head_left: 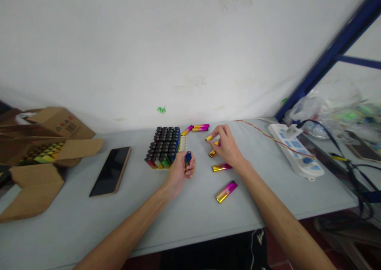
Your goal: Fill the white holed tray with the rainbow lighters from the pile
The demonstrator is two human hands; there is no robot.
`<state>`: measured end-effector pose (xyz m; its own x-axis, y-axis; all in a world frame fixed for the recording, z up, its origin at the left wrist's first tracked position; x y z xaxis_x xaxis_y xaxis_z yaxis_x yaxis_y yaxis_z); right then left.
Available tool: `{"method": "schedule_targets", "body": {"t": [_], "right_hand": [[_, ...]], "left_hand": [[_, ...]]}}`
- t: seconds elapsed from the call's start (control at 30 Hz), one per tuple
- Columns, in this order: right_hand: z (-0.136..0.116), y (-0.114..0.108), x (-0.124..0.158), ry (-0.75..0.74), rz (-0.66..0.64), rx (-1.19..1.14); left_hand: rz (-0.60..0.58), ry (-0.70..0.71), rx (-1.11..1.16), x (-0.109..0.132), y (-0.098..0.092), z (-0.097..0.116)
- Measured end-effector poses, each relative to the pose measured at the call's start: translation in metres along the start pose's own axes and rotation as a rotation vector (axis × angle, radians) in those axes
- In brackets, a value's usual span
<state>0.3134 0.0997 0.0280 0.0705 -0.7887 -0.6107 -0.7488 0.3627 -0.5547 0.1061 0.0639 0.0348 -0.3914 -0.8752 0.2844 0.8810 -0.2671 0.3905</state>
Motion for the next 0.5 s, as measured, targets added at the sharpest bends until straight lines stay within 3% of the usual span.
{"method": "schedule_targets", "body": {"t": [0.2,0.4,0.5], "right_hand": [[0.000,-0.001,0.001,-0.022,0.001,-0.009],[0.002,-0.001,-0.001,-0.039,0.022,-0.019],[0.001,-0.001,-0.001,-0.022,-0.005,-0.027]], "left_hand": [[-0.051,0.052,-0.011,0.005,0.002,0.013],[-0.064,0.438,-0.131,0.015,-0.012,0.056],[-0.012,0.523,-0.243,0.018,-0.028,0.072]]}}
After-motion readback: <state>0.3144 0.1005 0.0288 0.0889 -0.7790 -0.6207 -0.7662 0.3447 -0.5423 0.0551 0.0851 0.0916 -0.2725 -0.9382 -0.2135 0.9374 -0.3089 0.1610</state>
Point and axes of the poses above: each hand's wrist, its own x-axis away from the middle knuckle, its own y-axis out of the palm, z = x × y, the point moved 2 cm from there along -x, towards the middle knuckle, and after that the axes turned 2 degrees about z, right-handed, at the moved point
